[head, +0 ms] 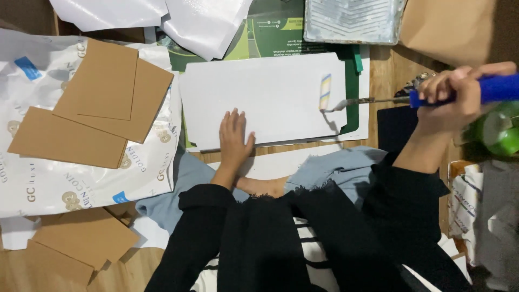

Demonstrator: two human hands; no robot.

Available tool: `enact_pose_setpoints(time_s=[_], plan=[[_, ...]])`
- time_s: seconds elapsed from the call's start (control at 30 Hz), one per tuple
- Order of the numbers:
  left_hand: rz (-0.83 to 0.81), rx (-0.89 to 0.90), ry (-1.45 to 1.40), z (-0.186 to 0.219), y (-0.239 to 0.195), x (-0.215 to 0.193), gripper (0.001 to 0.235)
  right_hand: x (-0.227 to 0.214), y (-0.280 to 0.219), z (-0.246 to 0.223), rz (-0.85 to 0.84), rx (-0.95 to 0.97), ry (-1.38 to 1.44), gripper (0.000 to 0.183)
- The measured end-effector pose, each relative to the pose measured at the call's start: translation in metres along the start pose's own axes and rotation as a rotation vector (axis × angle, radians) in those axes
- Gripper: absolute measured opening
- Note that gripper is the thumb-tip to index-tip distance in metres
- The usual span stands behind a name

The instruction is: The person uses a small roller to apply a clear adhesive to a white sheet of paper. They then pick up a brown cardboard piece and place it onto the glued surface, pressing it down to adhere.

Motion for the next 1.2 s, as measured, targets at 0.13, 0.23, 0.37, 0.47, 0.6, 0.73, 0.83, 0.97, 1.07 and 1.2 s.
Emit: enact_pose_setpoints(time_s=[0.13, 0.23, 0.37, 0.47, 0.6, 0.73, 0.83, 0.97, 1.07, 1.2], plan=[[-0.260, -0.373, 0.117, 0.003, -0.010, 0.018, 0.096, 0.028, -0.019, 0.014, -0.102, 0.000, 0.112, 0.018], [-0.329, -0.495, 0.231, -0.010, -0.016, 0.013, 0.108, 0.065, -0.049, 0.067, -0.056, 0.116, 0.332, 0.016], [-0.308, -0.617, 0.225, -0.032, -0.030, -0.001, 0.099, 0.109, -0.041, 0.103, -0.012, 0.270, 0.481, 0.018], [-0.346, -0.591, 0.280, -0.040, -0.035, 0.003, 0.100, 0.107, 0.012, 0.064, -0.098, 0.150, 0.303, 0.017], [-0.358, -0.628, 0.296, -0.036, -0.026, 0.002, 0.105, 0.061, 0.057, 0.066, 0.053, 0.181, 0.239, 0.022], [-0.379, -0.604, 0.308, -0.036, -0.031, 0.006, 0.106, 0.099, 0.030, 0.104, -0.070, 0.118, 0.397, 0.018], [-0.397, -0.598, 0.299, -0.032, -0.030, 0.003, 0.104, 0.153, -0.009, 0.112, -0.126, 0.058, 0.476, 0.023], [-0.389, -0.547, 0.328, -0.040, -0.038, 0.006, 0.102, 0.153, -0.012, 0.109, -0.070, 0.072, 0.444, 0.018], [-0.413, -0.570, 0.325, -0.039, -0.034, 0.004, 0.102, 0.056, 0.028, 0.099, 0.103, 0.110, 0.367, 0.016], [-0.359, -0.540, 0.367, -0.035, -0.032, 0.005, 0.102, -0.095, 0.050, 0.062, 0.360, 0.103, 0.275, 0.024]])
Point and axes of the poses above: each hand's wrist, its own y-axis towards the middle knuckle, its own x-axis out of the palm, z = x × y, the point moved 4 cm from there along y, towards the middle knuckle, and after that the axes turned 6 degrees about x, right-handed, at the moved point
